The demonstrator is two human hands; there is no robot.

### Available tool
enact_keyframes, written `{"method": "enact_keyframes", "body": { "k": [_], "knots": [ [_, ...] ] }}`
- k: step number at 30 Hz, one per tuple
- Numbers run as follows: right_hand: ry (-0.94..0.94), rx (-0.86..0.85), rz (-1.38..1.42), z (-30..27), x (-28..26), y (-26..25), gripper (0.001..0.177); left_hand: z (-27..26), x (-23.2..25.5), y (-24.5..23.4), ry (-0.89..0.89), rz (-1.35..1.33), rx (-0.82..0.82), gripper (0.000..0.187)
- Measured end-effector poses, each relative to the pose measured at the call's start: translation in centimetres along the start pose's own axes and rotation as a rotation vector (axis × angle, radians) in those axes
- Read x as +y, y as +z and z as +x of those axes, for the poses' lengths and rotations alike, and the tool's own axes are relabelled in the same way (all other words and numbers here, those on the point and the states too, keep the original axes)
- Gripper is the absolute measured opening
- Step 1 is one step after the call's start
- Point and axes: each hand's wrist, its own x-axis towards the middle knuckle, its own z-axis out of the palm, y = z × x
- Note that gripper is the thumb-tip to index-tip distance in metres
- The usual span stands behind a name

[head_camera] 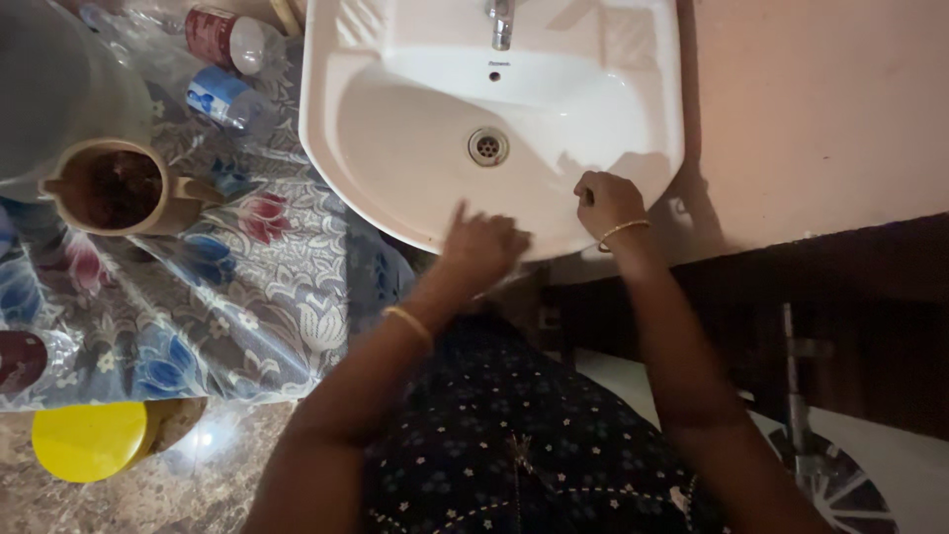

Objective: The person wipes the surfaces and edges of a sink with a small sponge.

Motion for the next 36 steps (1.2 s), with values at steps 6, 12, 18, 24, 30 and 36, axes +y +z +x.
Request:
{"method": "enact_keyframes", "body": {
  "k": [6,12,18,24,30,36],
  "knots": [
    [0.076,-0.022,0.061,-0.7,-1.2,-0.8,0.011,-3.8,-14.2,-1.5,-0.2,0.423,0.57,0.049],
    [0.05,-0.042,-0.019,-0.3,-1.2,-0.5,0.01,-0.8,-12.6,1.6,-0.161,0.503,0.233,0.039],
    [0.108,-0.04,-0.049,-0.2,-1.0,-0.2,0.012,1.8,-1.6,4.6,0.072,0.189,0.146,0.048],
    [0.034,0.008,-0.037,-0.4,-1.0,-0.2,0.011,-2.2,-5.4,0.1,-0.008,0.441,-0.129,0.054],
    [0.037,0.024,0.014,-0.7,-1.2,-0.7,0.012,-1.3,-18.1,-1.9,-0.29,0.365,0.509,0.063],
    [0.054,0.036,0.029,-0.7,-1.0,-0.4,0.01,-0.7,-10.9,-0.3,-0.287,0.431,-0.122,0.046]
  ]
}}
